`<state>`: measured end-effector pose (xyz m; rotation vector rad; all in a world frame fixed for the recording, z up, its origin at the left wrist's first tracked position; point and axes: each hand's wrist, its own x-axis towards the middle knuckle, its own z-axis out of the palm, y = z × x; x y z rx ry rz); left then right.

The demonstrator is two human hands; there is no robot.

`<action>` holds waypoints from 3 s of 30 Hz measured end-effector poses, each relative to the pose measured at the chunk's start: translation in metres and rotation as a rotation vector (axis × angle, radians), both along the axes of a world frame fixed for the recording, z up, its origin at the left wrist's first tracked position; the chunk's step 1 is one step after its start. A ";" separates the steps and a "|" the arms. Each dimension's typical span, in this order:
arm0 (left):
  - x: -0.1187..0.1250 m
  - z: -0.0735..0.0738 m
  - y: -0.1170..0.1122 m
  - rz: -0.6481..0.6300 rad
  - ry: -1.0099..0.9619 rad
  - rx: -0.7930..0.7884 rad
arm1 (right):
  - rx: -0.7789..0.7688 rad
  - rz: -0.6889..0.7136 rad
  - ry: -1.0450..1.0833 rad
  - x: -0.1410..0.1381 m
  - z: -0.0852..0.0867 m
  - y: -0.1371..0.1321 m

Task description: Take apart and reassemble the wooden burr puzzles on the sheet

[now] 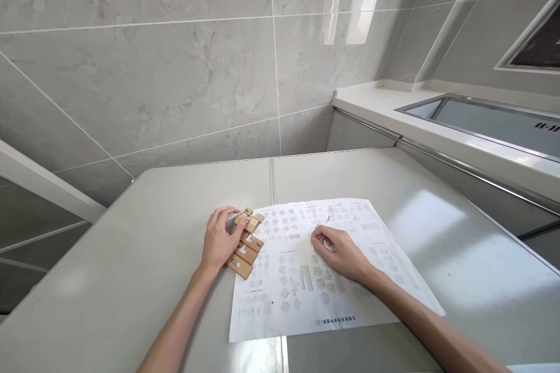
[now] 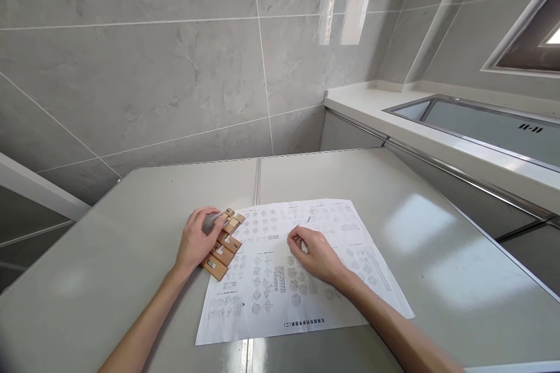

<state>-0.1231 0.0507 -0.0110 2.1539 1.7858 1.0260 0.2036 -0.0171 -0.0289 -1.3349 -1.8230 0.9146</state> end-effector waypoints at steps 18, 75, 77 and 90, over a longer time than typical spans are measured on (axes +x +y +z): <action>0.045 -0.002 -0.008 0.014 -0.017 -0.139 | -0.006 0.001 -0.019 0.000 0.003 0.000; 0.113 -0.001 -0.061 -0.358 -0.616 -0.508 | -0.129 0.091 -0.146 0.037 0.004 0.009; 0.114 0.002 -0.062 -0.354 -0.613 -0.519 | -0.119 0.027 -0.034 0.042 0.003 0.012; 0.114 0.008 -0.064 -0.374 -0.547 -0.540 | -0.260 0.055 0.393 0.033 0.012 0.006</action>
